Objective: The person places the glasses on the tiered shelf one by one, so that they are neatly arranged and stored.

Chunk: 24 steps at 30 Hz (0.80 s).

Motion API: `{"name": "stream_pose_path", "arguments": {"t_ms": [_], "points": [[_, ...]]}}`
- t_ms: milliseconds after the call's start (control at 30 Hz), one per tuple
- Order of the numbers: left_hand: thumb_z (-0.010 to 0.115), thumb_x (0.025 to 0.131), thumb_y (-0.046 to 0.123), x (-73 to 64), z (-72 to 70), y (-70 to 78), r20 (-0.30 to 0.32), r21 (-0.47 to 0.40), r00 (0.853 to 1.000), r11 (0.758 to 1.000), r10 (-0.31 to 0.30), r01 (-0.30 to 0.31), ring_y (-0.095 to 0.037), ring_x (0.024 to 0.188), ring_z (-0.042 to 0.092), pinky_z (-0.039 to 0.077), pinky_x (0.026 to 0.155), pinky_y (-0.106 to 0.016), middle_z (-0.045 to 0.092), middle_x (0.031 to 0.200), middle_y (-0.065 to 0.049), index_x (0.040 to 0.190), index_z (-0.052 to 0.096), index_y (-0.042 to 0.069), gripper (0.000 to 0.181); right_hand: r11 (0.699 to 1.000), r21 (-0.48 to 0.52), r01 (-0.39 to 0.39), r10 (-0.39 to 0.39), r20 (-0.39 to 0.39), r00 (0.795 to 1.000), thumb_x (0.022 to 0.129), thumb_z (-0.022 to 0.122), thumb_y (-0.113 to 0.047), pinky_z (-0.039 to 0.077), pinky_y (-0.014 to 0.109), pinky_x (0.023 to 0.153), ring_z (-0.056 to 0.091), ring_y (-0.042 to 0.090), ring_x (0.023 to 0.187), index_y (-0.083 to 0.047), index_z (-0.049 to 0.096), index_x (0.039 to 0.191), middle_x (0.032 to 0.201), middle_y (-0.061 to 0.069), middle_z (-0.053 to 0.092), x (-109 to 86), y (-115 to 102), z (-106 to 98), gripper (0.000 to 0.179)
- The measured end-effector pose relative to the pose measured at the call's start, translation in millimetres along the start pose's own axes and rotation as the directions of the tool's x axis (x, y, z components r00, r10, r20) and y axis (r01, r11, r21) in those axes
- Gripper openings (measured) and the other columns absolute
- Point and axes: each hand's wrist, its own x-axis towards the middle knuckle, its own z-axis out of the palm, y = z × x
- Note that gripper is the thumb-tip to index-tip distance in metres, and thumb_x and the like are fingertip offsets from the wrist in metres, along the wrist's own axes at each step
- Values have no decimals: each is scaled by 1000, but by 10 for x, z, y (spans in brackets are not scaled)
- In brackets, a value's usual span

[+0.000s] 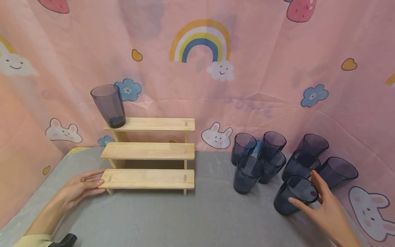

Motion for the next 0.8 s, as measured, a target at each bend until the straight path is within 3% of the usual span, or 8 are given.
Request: {"name": "stream_pose_path", "arguments": {"t_ms": [133, 233, 367, 467, 667, 800], "points": [[63, 94, -1, 0, 1, -2, 1, -8, 1000, 1000, -4, 4, -19, 96, 67, 57, 89, -40, 62, 109, -9, 152, 18, -9, 73, 996, 91, -19, 21, -20, 1000, 93, 70, -30, 15, 84, 93, -4, 54, 141, -13, -19, 155, 157, 31, -7, -49, 141, 61, 109], [63, 94, -1, 0, 2, -3, -2, -10, 1000, 1000, -6, 6, -19, 96, 67, 58, 88, -40, 62, 109, -9, 152, 19, -9, 73, 991, 134, -16, 20, -27, 999, 94, 69, -27, 20, 72, 107, 0, 48, 144, -18, -17, 155, 160, 24, -5, -93, 253, 113, 106], [62, 94, -1, 1, 0, -9, -5, -5, 1000, 1000, -1, 1, -19, 95, 68, 58, 88, -40, 63, 108, -9, 152, 18, -9, 73, 986, 140, -92, 94, -9, 996, 94, 69, -32, 28, 68, 105, 2, 55, 140, -14, -13, 156, 160, 24, -9, -100, 323, 141, 105], [63, 94, -1, 2, -3, -12, -4, -6, 1000, 1000, 3, -3, -19, 95, 68, 58, 88, -40, 63, 107, -9, 152, 18, -9, 73, 973, 166, -161, 160, 19, 987, 93, 68, -36, 32, 78, 93, 5, 64, 134, -15, -11, 157, 158, 29, -9, -97, 325, 148, 104], [63, 94, -1, 0, -2, -10, -4, -15, 1000, 1000, 1, -1, -20, 95, 68, 58, 88, -40, 64, 107, -8, 152, 18, -9, 74, 960, 211, -184, 189, -3, 982, 92, 69, -39, 34, 75, 95, 13, 58, 138, -33, 2, 157, 158, 27, 15, -122, 380, 234, 93], [63, 94, -1, -1, 0, -11, -2, -12, 1000, 1000, 3, -3, -20, 96, 68, 58, 88, -40, 64, 107, -8, 152, 18, -9, 74, 960, 207, -189, 205, -56, 977, 90, 71, -40, 36, 71, 98, 17, 47, 143, -38, 12, 156, 158, 17, 25, -147, 410, 277, 88]]}}
